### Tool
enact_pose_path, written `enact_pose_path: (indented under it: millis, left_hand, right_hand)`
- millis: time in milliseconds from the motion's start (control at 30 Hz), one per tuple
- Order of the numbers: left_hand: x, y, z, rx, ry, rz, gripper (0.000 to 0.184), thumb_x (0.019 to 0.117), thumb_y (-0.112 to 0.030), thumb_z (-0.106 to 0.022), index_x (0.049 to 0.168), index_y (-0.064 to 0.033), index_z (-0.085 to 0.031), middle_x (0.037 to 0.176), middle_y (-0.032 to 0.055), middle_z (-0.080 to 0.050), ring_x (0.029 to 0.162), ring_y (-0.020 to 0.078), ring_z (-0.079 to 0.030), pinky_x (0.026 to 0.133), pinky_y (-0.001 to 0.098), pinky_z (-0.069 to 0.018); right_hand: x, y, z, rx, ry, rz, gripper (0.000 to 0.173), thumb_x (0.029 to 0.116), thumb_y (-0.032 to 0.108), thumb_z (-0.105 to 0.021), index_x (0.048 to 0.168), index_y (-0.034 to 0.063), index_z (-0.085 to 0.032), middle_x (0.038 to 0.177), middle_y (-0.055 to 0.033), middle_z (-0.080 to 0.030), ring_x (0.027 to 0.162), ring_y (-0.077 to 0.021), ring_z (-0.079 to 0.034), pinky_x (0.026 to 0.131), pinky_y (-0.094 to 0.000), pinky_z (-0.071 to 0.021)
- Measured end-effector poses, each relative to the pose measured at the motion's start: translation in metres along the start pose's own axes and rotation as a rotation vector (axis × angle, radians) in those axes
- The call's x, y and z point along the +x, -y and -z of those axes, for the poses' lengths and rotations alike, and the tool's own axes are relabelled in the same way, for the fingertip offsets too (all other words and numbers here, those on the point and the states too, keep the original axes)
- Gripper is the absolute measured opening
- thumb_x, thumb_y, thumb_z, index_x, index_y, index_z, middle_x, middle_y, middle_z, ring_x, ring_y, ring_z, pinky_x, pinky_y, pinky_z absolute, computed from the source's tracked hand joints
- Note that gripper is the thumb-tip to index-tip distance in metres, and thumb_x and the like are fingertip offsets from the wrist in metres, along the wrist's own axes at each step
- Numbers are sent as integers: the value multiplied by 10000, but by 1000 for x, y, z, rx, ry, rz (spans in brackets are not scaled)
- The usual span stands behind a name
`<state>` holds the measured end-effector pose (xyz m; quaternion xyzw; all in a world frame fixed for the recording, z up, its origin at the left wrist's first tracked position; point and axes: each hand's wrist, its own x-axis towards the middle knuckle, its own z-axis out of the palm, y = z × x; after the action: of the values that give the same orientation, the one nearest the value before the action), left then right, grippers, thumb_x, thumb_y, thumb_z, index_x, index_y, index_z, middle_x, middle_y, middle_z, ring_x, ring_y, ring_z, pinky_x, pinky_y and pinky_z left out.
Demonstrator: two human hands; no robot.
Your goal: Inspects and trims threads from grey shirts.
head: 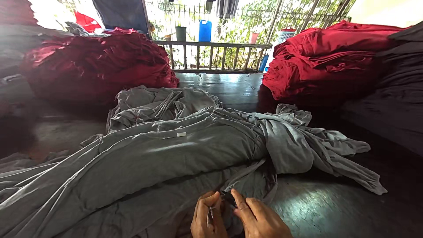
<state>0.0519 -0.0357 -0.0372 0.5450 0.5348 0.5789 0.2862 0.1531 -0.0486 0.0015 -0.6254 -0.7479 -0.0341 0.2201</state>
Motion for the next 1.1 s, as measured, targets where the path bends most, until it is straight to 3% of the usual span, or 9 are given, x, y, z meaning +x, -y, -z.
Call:
enact_pose_path:
  millis: [133, 300, 400, 633, 700, 867, 1100]
  left_hand:
    - [-1, 3, 0, -63, -23, 26, 162, 914, 83, -582, 971, 231, -617, 919, 222, -678, 843, 0, -653, 818, 110, -510]
    - [7, -12, 3, -225, -74, 286, 132, 939, 90, -559, 1016, 195, -581, 855, 12, -687, 772, -87, -623, 756, 104, -522]
    - [10, -15, 4, -278, -98, 335, 109, 944, 87, -550, 1004, 170, -588, 849, -29, -686, 770, -98, -626, 754, 105, -530]
    - [5, -7, 3, -227, -97, 211, 136, 938, 82, -574, 985, 209, -593, 922, 70, -719, 852, -71, -660, 824, 119, -533]
    - [4, -6, 3, -200, -83, 203, 171, 960, 59, -562, 1011, 220, -590, 912, 101, -714, 824, -48, -670, 802, 137, -547]
    - [3, -6, 2, -235, -79, 247, 148, 978, 57, -529, 1019, 190, -578, 854, 47, -689, 744, -47, -662, 734, 146, -566]
    - [0, -4, 3, -156, -59, 195, 176, 971, 53, -545, 1015, 218, -586, 898, 146, -681, 762, -25, -661, 752, 140, -553]
  right_hand:
    - [0, -1, 2, 8, 9, -22, 264, 891, 29, -659, 1123, -22, -775, 803, -174, -721, 714, -319, -727, 648, -370, -589]
    - [2, -6, 17, 184, 76, -169, 289, 949, 22, -612, 1198, -81, -719, 876, -249, -710, 763, -392, -724, 695, -451, -599]
    - [-2, -8, 17, 202, 110, -107, 308, 945, 35, -623, 1210, -100, -703, 883, -253, -704, 765, -391, -720, 706, -445, -600]
    - [-5, 4, 8, 149, 93, -44, 307, 926, 41, -643, 1195, -88, -718, 877, -235, -715, 767, -375, -730, 706, -418, -603]
    - [-4, 4, 5, 131, 86, -34, 307, 918, 35, -651, 1191, -85, -720, 876, -227, -716, 763, -370, -730, 699, -411, -602]
    - [-5, 5, 2, 59, 43, -7, 297, 901, 43, -668, 1168, -66, -739, 856, -206, -723, 741, -347, -732, 681, -390, -599]
    - [-6, 8, 0, -53, -1, 36, 284, 876, 47, -688, 1137, -36, -764, 816, -167, -729, 709, -307, -727, 655, -358, -586]
